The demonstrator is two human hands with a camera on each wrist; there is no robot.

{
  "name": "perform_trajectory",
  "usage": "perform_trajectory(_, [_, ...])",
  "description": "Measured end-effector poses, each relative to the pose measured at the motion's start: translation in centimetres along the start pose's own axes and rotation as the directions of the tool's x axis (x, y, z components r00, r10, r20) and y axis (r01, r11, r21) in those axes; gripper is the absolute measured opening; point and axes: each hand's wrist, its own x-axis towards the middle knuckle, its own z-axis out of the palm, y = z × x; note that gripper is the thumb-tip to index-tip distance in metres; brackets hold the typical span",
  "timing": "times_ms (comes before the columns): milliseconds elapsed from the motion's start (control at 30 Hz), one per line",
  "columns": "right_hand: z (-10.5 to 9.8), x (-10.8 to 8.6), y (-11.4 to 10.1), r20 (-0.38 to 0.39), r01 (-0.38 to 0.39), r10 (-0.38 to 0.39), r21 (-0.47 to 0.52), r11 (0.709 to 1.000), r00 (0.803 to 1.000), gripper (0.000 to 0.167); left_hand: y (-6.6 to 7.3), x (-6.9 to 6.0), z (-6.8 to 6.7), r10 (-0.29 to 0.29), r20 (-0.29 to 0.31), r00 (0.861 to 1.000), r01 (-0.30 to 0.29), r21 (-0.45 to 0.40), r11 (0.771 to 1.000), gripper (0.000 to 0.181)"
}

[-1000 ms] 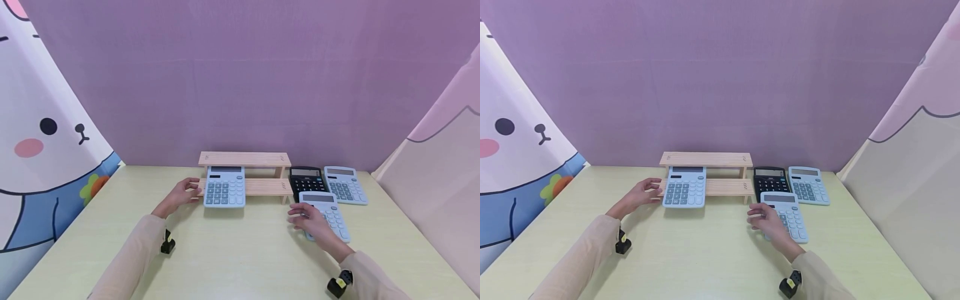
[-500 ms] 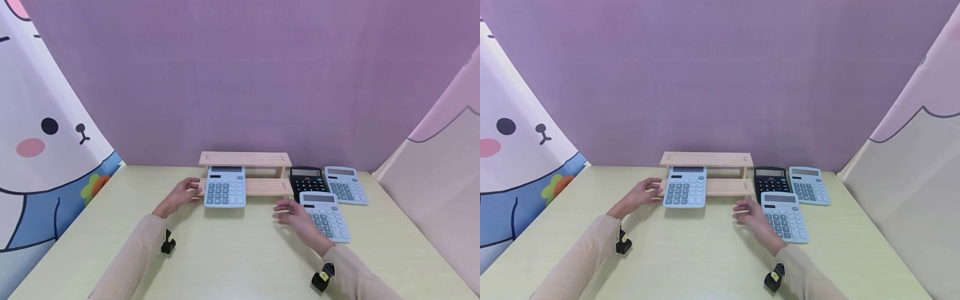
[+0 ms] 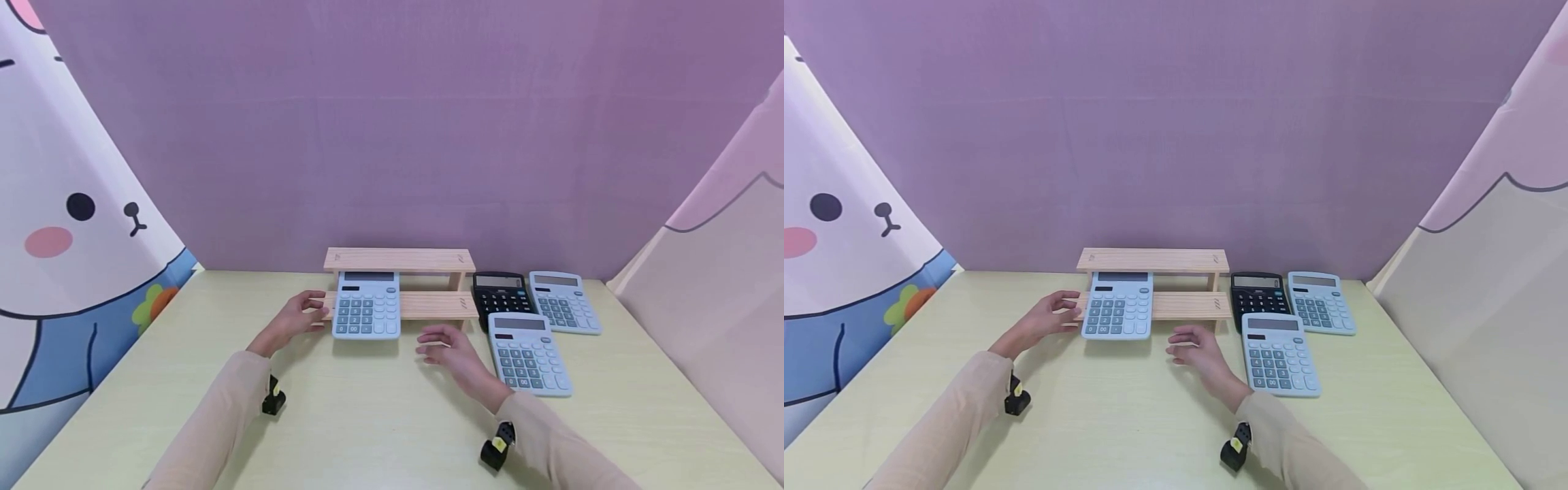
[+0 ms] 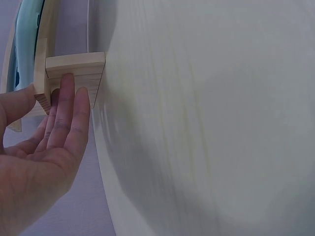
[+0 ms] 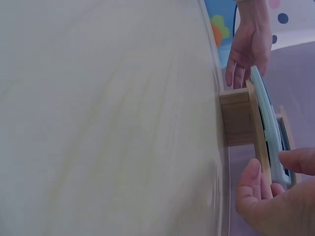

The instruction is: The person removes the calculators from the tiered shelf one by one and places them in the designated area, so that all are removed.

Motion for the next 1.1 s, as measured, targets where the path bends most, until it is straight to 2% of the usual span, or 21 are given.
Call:
perform_trajectory(167, [1.2, 0.5, -0.2, 0.005, 0.009, -0.010, 0.035, 0.999, 1.000, 0.045, 0.0, 0.0, 0.0, -0.003, 0.005, 1.000, 0.003, 0.004, 1.000, 0.049])
perform_trajectory(500, [3.0, 1.6, -0.4, -0.042, 0.032, -0.027, 0.112, 0.993, 0.999, 0.041, 0.2, -0.3, 0.0, 0.007, 0.003, 1.000, -0.007, 0.006, 1.000, 0.048])
perform_trajectory(833, [4.1, 2.2, 0.0, -0.065, 0.044, -0.035, 0.143, 0.989, 0.997, 0.042, 0.1, -0.4, 0.1, 0.013, 0.001, 1.000, -0.013, -0.008, 1.000, 0.049])
perform_trajectory(1100, [4.6, 2.4, 0.0, -0.064, 0.026, -0.013, 0.208, 0.978, 0.998, 0.044, 0.1, -0.3, 0.1, 0.014, 0.005, 1.000, -0.014, -0.002, 1.000, 0.049])
